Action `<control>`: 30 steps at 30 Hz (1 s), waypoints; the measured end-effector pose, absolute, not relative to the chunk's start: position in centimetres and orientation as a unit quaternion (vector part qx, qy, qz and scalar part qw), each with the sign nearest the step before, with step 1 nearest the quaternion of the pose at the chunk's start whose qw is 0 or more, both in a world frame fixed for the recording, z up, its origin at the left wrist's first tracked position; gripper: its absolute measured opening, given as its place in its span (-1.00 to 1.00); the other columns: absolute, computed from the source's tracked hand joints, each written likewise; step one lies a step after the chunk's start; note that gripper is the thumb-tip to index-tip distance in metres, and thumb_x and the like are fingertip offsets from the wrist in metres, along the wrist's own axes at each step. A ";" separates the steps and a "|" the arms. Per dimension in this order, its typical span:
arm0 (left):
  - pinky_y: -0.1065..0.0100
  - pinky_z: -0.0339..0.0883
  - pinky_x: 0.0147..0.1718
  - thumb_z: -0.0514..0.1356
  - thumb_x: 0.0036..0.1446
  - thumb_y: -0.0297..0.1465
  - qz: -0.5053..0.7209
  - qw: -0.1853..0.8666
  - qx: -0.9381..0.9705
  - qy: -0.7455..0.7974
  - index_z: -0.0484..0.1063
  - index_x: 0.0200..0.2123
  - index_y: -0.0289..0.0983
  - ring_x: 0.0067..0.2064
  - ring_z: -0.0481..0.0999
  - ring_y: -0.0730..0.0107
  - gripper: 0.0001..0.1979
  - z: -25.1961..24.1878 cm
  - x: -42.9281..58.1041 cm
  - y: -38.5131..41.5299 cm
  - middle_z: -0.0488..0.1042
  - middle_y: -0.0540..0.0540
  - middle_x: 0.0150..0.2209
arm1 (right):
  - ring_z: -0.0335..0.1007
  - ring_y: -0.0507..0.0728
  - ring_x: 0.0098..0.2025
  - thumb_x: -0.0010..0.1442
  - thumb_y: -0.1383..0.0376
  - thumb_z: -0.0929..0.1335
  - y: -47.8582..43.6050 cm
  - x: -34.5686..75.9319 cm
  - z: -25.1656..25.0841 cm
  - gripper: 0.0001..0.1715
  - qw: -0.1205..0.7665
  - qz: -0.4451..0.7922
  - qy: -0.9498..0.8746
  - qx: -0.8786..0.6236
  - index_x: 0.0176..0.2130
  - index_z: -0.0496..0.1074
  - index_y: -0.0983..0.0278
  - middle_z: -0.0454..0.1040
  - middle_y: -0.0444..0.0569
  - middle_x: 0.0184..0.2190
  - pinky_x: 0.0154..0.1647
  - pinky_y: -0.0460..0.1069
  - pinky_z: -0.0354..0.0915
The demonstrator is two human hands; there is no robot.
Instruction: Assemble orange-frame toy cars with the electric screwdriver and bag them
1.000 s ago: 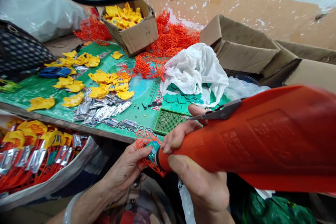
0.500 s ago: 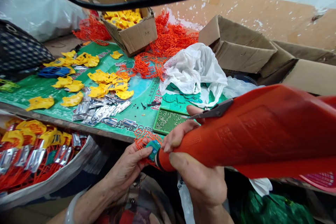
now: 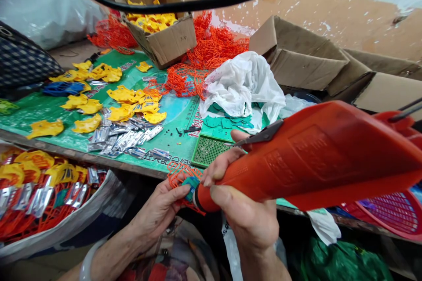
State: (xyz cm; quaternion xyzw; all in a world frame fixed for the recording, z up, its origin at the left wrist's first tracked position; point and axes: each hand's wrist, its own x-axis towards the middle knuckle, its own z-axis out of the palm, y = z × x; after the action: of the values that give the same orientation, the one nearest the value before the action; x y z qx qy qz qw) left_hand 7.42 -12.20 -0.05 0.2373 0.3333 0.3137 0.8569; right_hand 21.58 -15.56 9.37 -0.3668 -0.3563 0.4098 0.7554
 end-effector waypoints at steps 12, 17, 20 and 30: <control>0.35 0.45 -0.26 0.34 0.04 -0.39 0.299 0.855 0.252 0.340 0.55 -0.21 -0.33 -0.31 0.55 0.36 -0.78 -0.3 7.2 -12.2 0.58 -0.12 -0.30 | 0.37 0.04 -0.45 0.00 0.33 0.50 -15.8 21.8 9.4 -0.45 0.754 0.410 -0.361 -0.364 -0.02 0.36 0.09 0.40 -0.22 -0.45 -0.33 0.03 0.39; 0.37 0.44 -0.28 0.36 0.02 -0.40 0.308 0.854 0.244 0.342 0.54 -0.26 -0.32 -0.34 0.54 0.40 -0.81 -0.3 7.3 -12.3 0.57 -0.08 -0.34 | 0.38 0.03 -0.41 0.04 0.37 0.47 -16.0 21.8 8.9 -0.48 0.755 0.420 -0.374 -0.336 -0.02 0.34 0.07 0.41 -0.22 -0.41 -0.29 0.04 0.38; 0.37 0.43 -0.27 0.36 0.03 -0.40 0.309 0.851 0.246 0.346 0.54 -0.25 -0.32 -0.34 0.53 0.40 -0.80 -0.2 7.4 -12.3 0.56 -0.08 -0.34 | 0.38 0.03 -0.41 0.03 0.36 0.48 -16.0 21.8 9.0 -0.45 0.756 0.417 -0.372 -0.341 0.01 0.34 0.08 0.41 -0.21 -0.42 -0.29 0.03 0.38; 0.36 0.41 -0.28 0.39 -0.03 -0.38 0.312 0.846 0.245 0.357 0.54 -0.31 -0.32 -0.35 0.53 0.38 -0.80 0.3 7.7 -12.3 0.56 -0.06 -0.36 | 0.39 0.05 -0.45 0.01 0.32 0.50 -15.9 21.7 8.9 -0.39 0.751 0.396 -0.375 -0.372 0.03 0.31 0.06 0.41 -0.22 -0.45 -0.33 0.04 0.38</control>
State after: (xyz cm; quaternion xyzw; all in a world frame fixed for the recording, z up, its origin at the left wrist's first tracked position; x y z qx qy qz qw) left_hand 7.66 -12.33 0.32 0.2453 0.3569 0.3116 0.8458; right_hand 21.66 -15.93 8.93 -0.3724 -0.3748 0.3964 0.7508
